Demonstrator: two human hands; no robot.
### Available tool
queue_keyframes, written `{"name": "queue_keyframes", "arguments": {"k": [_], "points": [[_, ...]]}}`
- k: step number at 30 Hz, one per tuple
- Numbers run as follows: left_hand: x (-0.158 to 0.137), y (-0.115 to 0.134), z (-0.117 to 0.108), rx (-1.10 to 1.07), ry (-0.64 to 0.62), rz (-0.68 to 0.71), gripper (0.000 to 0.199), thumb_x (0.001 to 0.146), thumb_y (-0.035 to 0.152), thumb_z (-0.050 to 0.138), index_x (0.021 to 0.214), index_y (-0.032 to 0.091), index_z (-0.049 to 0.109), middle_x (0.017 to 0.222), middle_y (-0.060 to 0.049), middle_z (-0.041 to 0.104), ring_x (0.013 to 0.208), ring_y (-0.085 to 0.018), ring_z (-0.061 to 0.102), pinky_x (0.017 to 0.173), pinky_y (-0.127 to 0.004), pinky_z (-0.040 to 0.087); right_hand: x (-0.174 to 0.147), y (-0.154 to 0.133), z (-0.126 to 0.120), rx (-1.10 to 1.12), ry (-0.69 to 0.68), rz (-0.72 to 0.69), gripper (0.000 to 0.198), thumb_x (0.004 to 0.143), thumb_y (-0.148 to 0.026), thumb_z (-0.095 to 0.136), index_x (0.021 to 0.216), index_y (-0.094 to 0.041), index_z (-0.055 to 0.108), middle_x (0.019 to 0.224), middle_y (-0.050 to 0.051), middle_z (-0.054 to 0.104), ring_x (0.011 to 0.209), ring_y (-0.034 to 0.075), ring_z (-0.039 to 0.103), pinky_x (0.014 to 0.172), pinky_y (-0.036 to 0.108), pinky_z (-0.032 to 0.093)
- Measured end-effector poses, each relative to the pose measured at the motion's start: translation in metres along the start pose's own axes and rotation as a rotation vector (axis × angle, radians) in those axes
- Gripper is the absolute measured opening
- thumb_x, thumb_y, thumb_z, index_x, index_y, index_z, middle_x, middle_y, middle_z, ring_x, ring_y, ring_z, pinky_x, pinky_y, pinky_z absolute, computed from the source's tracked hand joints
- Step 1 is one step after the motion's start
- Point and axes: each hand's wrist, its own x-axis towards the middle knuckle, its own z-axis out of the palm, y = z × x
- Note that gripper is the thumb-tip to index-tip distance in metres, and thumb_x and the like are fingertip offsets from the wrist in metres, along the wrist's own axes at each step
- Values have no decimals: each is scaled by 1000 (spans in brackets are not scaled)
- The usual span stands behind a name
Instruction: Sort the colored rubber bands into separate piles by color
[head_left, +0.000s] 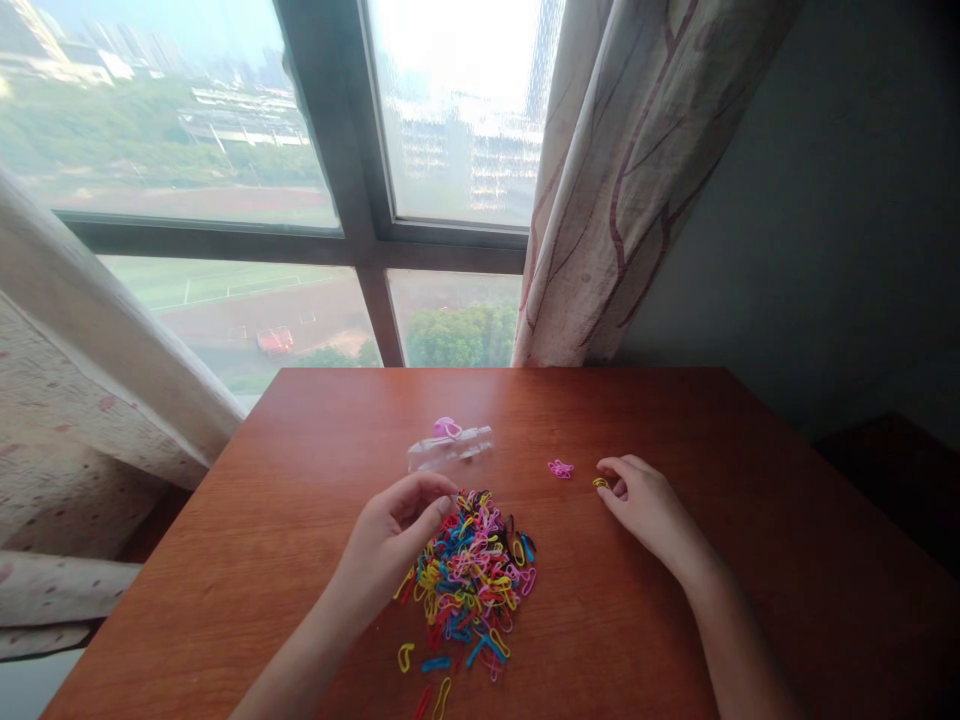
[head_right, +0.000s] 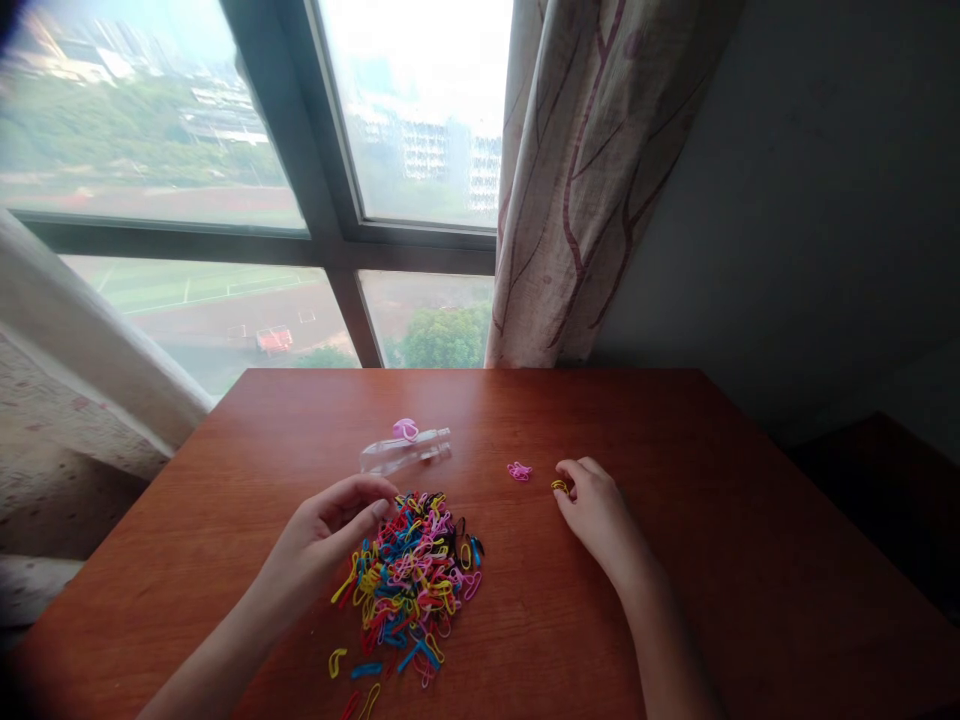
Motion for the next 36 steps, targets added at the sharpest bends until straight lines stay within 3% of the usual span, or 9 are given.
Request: {"name": "queue_keyframes", "arguments": {"k": [5, 14, 28, 31, 36], "points": [[2, 4, -1, 9, 39, -7, 29, 75, 41, 73, 87, 15, 69, 80, -4, 68, 75, -19, 61, 66, -25, 48, 8, -6, 6, -44, -4, -39, 21, 76, -9, 51, 76, -21, 68, 75, 2, 64, 68, 18, 62, 66, 28, 46], [3, 3, -6, 24, 20, -5, 28, 76, 42, 72, 85, 15, 70, 80, -5, 69, 76, -20, 62, 69, -27, 49, 18, -10, 15, -47, 36, -84, 20, 81, -11, 52, 82, -20, 70, 83, 5, 67, 70, 18, 63, 68, 28, 46], [4, -4, -11, 105, -62, 18, 22, 85, 37, 65, 90, 16, 68, 84, -4, 68, 79, -19, 62, 70, -25, 47, 10, 7, 13, -102, 125, -7, 18, 82, -17, 50, 82, -19, 68, 80, 6, 66, 70, 20, 63, 65, 30, 46], [3, -4, -12, 193, -102, 42, 22, 89, 38, 62, 94, 17, 68, 83, -4, 68, 76, -18, 60, 67, -25, 46, 8, 7, 11, -97, 133, -2, 18, 84, -20, 51, 84, -18, 68, 81, 6, 66, 71, 20, 63, 66, 30, 47], [-1, 0, -17, 560, -224, 174, 18, 88, 30, 62, 102, 21, 69, 86, -3, 68, 73, -18, 59, 65, -24, 42, 4, -5, 4, -93, 220, 17, 30, 87, -33, 55, 108, -16, 67, 92, 8, 66, 64, 18, 60, 65, 32, 47]]}}
